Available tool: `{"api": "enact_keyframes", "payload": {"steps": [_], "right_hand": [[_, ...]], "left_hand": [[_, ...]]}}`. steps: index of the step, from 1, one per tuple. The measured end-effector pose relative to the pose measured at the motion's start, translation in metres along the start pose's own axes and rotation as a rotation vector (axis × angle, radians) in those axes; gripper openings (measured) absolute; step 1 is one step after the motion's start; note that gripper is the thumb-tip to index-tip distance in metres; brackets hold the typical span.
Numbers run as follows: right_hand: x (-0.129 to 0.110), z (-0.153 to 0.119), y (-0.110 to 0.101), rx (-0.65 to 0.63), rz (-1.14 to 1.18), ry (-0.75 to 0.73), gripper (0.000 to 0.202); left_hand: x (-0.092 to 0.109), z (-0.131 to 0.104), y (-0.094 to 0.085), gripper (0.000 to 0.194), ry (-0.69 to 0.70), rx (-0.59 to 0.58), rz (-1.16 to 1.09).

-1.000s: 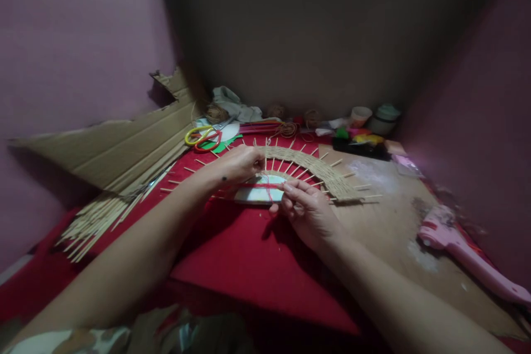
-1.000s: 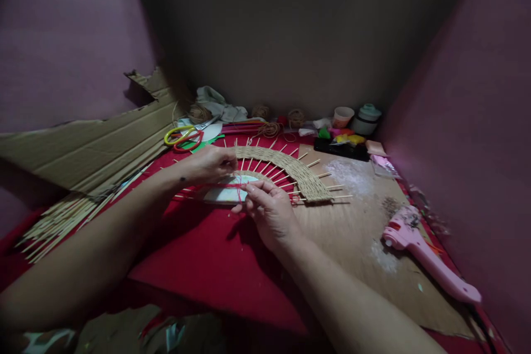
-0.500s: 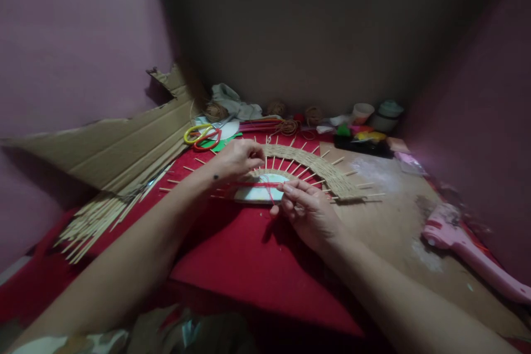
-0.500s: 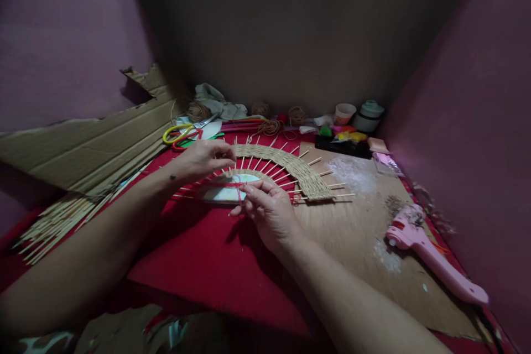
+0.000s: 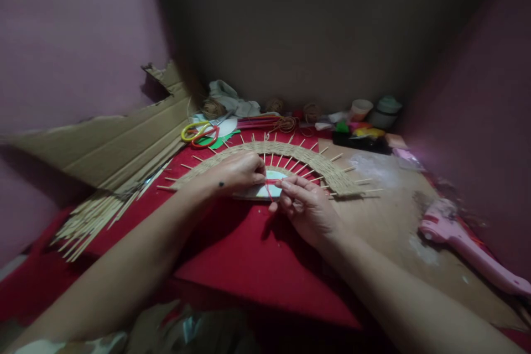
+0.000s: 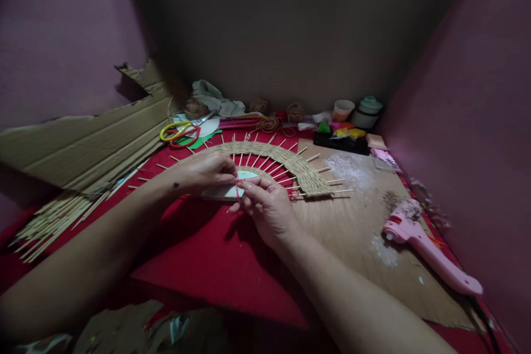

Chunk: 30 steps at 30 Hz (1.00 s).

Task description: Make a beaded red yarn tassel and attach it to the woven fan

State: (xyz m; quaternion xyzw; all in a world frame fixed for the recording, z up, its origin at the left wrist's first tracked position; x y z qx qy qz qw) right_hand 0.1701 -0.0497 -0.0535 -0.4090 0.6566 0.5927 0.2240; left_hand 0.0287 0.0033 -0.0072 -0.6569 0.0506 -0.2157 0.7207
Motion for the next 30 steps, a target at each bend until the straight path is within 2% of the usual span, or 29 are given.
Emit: {"api": "enact_keyframes", "payload": {"steps": [17,26,30], "right_hand": [[0.001,0.001,-0.002,0.010,-0.013,-0.003,0.014],[-0.001,0.000,0.001,0.009,0.034,-0.001,0.014],[-0.001,0.001,0.001,0.023,0.041,0.005,0.016]], "left_hand": [[0.023,-0.006,-0.003,0.029,0.011,0.029,0.314],[0.038,-0.011,0.001,0.018,0.141,0.063,0.406],[0.044,-0.011,0.005,0.020,0.211,0.088,0.412]]}}
Point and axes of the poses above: each hand's wrist, its own z-axis towards the middle knuckle, its own y-axis out of the palm, x = y × z, the point moved 4 cm from there along z, towards the middle knuckle, and after that the axes turned 15 degrees about x, right-handed, at the moved point
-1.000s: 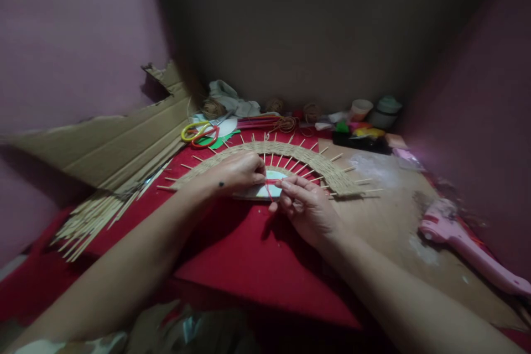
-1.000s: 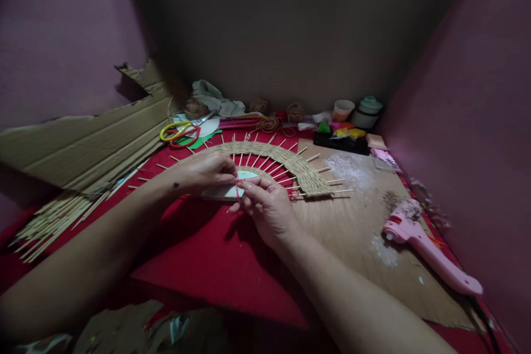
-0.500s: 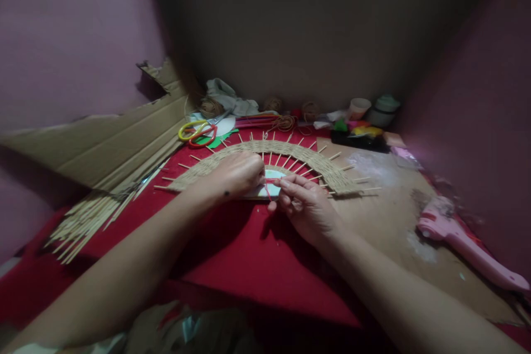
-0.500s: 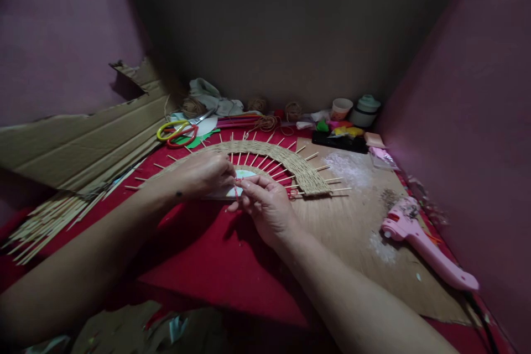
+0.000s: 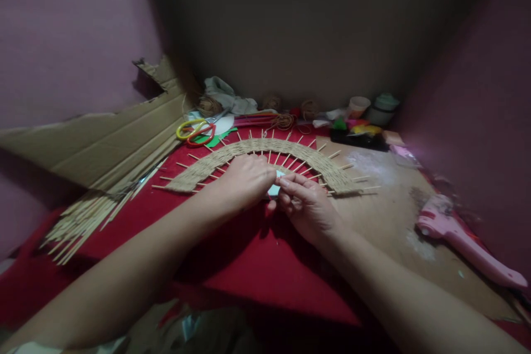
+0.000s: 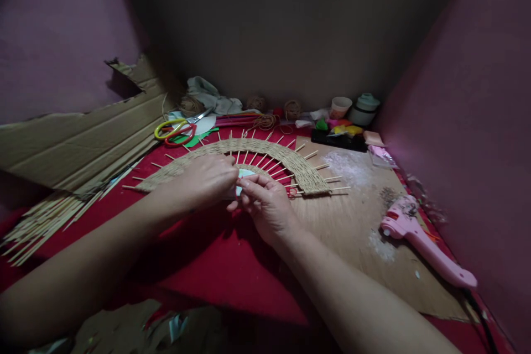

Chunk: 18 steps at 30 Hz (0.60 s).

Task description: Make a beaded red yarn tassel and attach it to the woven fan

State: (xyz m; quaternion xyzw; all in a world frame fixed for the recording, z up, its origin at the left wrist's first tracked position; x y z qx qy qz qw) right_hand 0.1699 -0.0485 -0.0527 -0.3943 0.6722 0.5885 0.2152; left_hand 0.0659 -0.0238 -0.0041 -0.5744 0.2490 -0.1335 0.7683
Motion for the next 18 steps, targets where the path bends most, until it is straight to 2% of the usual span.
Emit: {"api": "enact_keyframes", "payload": {"steps": [7,12,15,18], "right_hand": [[0.000,0.000,-0.002,-0.002,0.002,0.004,0.012],[0.003,-0.003,0.001,-0.037,-0.027,-0.013,0.015],[0.004,-0.009,0.005,-0.085,-0.167,-0.067,0.015],[0.006,-0.019,0.009,-0.170,-0.422,-0.170,0.011]], "left_hand": [[-0.003,0.002,0.009,0.025,0.044,0.030,0.015],[-0.008,0.001,0.004,0.024,0.054,0.012,0.004],[-0.015,0.000,0.003,0.024,0.020,-0.003,-0.048],[-0.024,0.000,0.008,0.019,-0.040,0.012,-0.109]]}}
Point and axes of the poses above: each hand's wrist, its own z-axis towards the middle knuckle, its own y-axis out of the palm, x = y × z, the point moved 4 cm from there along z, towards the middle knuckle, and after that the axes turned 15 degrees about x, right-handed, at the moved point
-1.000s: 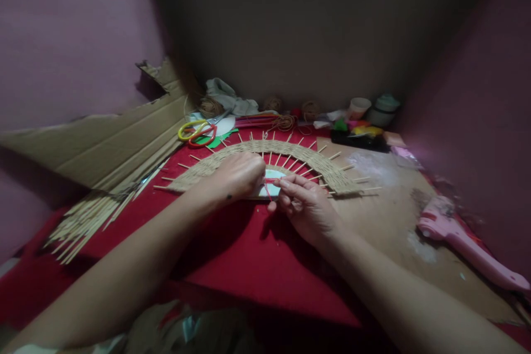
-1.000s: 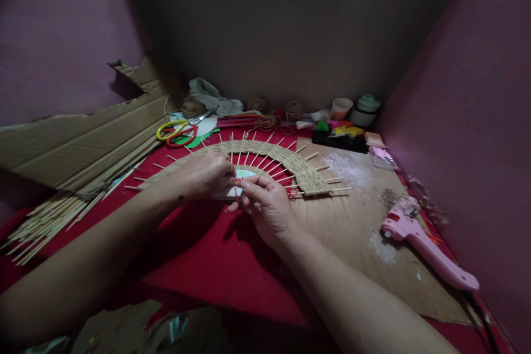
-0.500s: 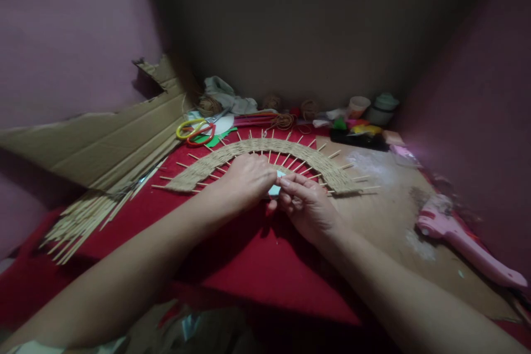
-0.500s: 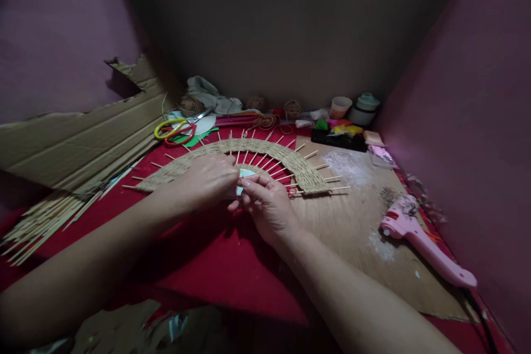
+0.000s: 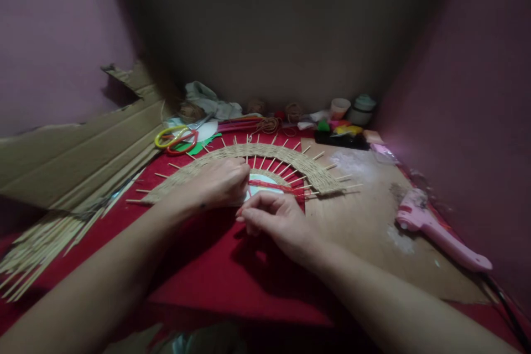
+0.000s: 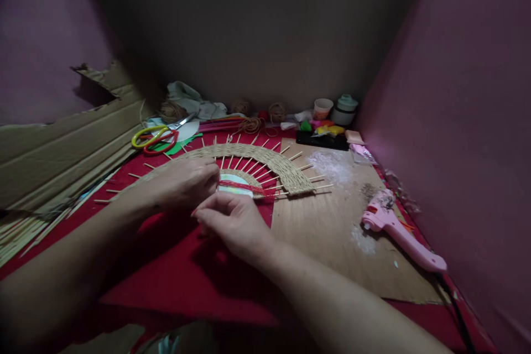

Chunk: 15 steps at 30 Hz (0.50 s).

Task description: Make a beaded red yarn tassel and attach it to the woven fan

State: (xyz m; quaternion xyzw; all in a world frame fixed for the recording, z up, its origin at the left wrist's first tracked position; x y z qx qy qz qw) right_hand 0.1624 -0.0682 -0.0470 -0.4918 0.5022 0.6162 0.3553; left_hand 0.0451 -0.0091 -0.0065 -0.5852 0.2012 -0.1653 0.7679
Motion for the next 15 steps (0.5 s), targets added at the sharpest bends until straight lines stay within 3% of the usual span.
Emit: {"api": "enact_keyframes", "payload": {"steps": [2,6,8,15], "right_hand": [[-0.001,-0.007,0.005,-0.075,-0.174,-0.142,0.010],[-0.001,-0.020,0.015,-0.267,-0.578,-0.593,0.015],[0.002,-0.023,0.018,-0.314,-0.727,-0.727,0.015],[0.002,-0.020,0.011,-0.218,-0.839,-0.766,0.014]], "left_hand": [[-0.005,0.001,0.003,0.021,-0.008,0.017,-0.022],[-0.009,0.001,0.003,0.020,0.001,-0.007,-0.089],[-0.011,0.001,0.003,0.020,-0.002,-0.021,-0.118],[-0.019,0.006,0.009,0.023,-0.031,-0.059,-0.220]]}}
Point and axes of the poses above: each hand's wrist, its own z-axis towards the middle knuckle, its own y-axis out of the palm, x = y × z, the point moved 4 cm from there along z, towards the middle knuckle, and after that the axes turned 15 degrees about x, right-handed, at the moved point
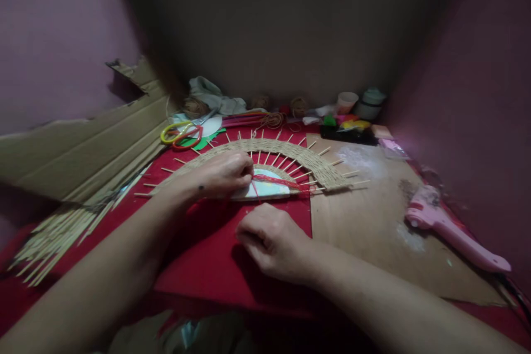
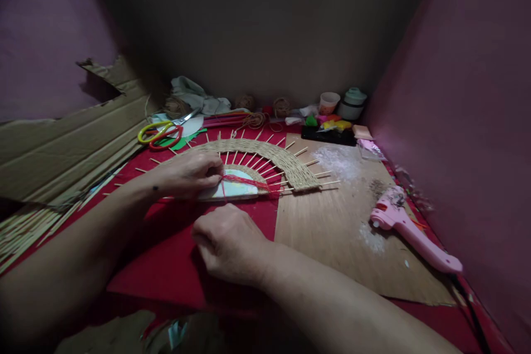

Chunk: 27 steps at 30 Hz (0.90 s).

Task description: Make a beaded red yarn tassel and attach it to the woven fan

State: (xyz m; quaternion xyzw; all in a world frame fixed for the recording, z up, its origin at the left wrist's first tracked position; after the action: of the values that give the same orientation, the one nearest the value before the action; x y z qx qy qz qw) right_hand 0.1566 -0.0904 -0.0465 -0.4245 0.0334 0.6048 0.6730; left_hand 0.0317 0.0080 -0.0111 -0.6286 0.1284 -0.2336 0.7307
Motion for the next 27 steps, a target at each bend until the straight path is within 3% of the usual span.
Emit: {"api": "enact_keyframes", "payload": {"steps": [6,13,22,27], "right_hand": [[0.001,-0.002,-0.002,0.061,-0.001,0.023,0.014],[0.000,-0.001,-0.003,0.069,0.031,0.025,0.013],[0.001,-0.001,-0.003,0.073,0.006,0.026,0.012],[0.000,-0.001,-0.004,0.081,-0.005,0.024,0.013]], "left_hand": [[-0.008,0.006,-0.009,0.026,-0.054,-0.068,-0.147],[-0.017,0.001,-0.026,0.022,-0.156,0.089,-0.278],[-0.005,0.000,-0.016,0.018,-0.079,0.026,-0.163],[-0.008,0.004,-0.009,0.020,-0.092,0.067,-0.110]]}}
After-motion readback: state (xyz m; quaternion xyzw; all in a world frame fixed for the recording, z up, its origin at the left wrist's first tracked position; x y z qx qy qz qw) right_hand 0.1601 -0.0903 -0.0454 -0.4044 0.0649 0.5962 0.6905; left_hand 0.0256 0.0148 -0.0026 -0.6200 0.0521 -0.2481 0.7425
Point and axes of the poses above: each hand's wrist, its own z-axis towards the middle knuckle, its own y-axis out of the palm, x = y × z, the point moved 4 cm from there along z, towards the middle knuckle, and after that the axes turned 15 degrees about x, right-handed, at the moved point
